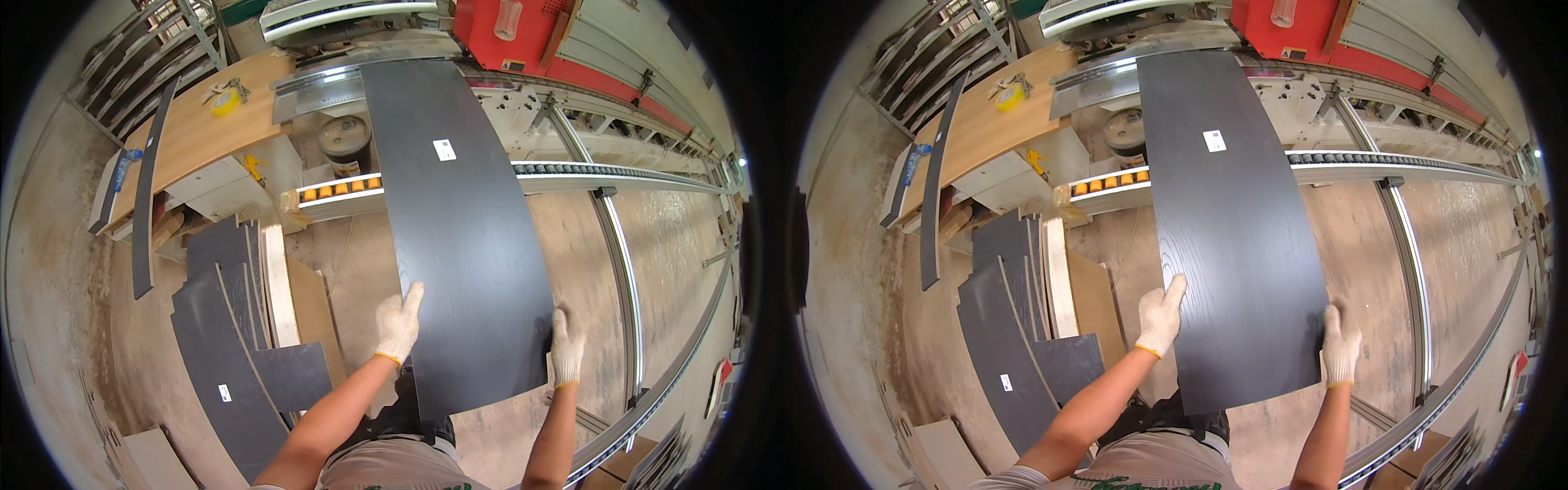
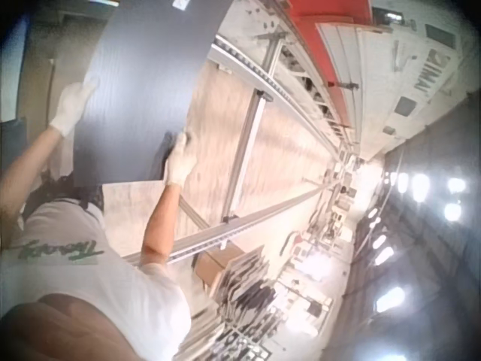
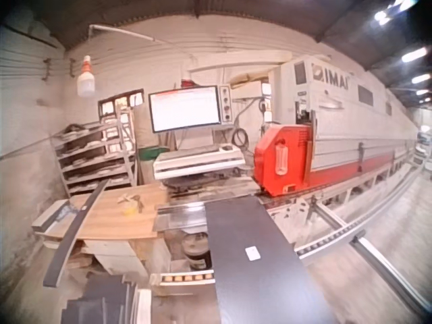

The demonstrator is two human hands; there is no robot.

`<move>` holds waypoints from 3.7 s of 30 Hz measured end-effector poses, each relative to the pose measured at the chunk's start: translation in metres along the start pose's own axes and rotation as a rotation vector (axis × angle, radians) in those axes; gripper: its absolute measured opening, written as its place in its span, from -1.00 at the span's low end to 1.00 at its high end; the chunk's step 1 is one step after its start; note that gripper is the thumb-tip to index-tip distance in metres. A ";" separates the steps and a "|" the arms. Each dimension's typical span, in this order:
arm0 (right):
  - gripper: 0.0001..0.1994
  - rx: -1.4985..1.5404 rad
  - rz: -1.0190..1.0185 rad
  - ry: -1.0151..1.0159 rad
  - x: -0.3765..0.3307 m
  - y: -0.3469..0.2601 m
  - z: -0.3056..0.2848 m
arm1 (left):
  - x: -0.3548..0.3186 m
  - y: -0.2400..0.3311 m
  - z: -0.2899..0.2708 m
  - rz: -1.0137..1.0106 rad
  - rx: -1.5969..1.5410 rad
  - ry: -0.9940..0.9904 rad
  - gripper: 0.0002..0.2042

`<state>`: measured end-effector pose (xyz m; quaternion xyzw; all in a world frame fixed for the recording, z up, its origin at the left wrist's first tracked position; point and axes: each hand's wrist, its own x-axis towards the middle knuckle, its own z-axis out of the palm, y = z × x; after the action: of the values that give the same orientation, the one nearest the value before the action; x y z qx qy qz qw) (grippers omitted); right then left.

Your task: The person repeatedly picks up dark rectangular panels from a stack, carries them to a red panel-processing machine, and places them onto the conveyor rollers. The person also handles a white panel and returns it to the stack. The task involves walking back and forth between the stack and the machine throughout the clip.

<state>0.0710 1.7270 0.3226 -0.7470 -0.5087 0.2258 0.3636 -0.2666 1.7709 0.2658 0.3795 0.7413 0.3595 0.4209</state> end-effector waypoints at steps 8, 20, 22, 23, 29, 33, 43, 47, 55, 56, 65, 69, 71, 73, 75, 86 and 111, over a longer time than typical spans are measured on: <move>-0.29 0.715 0.748 0.248 -0.102 0.024 0.025 | 0.010 0.029 0.033 0.001 -0.070 -0.031 -0.22; -0.37 1.186 0.827 0.045 -0.158 -0.053 0.109 | 0.043 0.027 0.001 0.152 0.291 -0.330 -0.17; -0.35 1.240 0.741 0.032 -0.150 -0.051 0.113 | 0.069 0.039 -0.021 0.334 0.337 -0.166 -0.18; -0.35 1.244 0.810 0.115 -0.142 -0.049 0.114 | 0.078 0.042 -0.031 0.387 0.368 -0.111 -0.18; -0.34 1.221 0.782 0.272 -0.135 -0.053 0.120 | 0.225 0.127 -0.051 0.493 0.279 0.193 -0.29; -0.32 1.211 0.712 0.299 -0.144 -0.057 0.125 | 0.322 0.179 -0.046 0.419 0.438 0.118 -0.17; -0.38 0.944 1.021 0.510 -0.106 -0.074 0.108 | 0.401 0.188 0.047 -0.059 -0.145 -0.053 -0.15; -0.30 0.910 0.989 0.477 -0.077 -0.069 0.090 | 0.404 0.198 0.074 0.029 0.031 0.019 -0.17; -0.36 0.979 0.854 0.557 -0.029 0.012 0.045 | 0.398 0.236 0.163 0.069 0.041 0.028 -0.13; -0.32 0.995 0.783 0.563 -0.020 0.023 0.038 | 0.395 0.239 0.177 0.183 0.069 0.127 -0.13; -0.34 1.026 0.841 0.640 0.051 0.093 -0.030 | 0.383 0.293 0.283 0.036 -0.114 0.000 -0.26; -0.35 1.095 0.795 0.638 0.081 0.118 -0.056 | 0.380 0.314 0.332 0.038 -0.154 -0.017 -0.28; -0.37 1.061 0.833 0.697 0.095 0.132 -0.071 | 0.382 0.322 0.355 0.032 -0.202 -0.041 -0.28; -0.40 1.049 0.818 0.717 0.110 0.146 -0.086 | 0.384 0.331 0.381 0.061 -0.157 0.012 -0.27; -0.44 1.053 0.783 0.701 0.126 0.159 -0.100 | 0.386 0.338 0.406 0.053 -0.156 0.031 -0.25; -0.61 0.657 0.587 0.730 0.215 0.228 -0.173 | 0.398 0.387 0.539 0.188 0.000 0.060 -0.25; -0.56 0.209 0.948 -0.285 0.299 0.364 -0.070 | -0.215 -0.312 -0.163 -1.172 0.623 0.701 -0.32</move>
<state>0.4513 1.9022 0.0949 -0.8173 -0.1329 0.5154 0.2208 -0.4176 1.4088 0.1383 -0.1124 0.9801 -0.0502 0.1556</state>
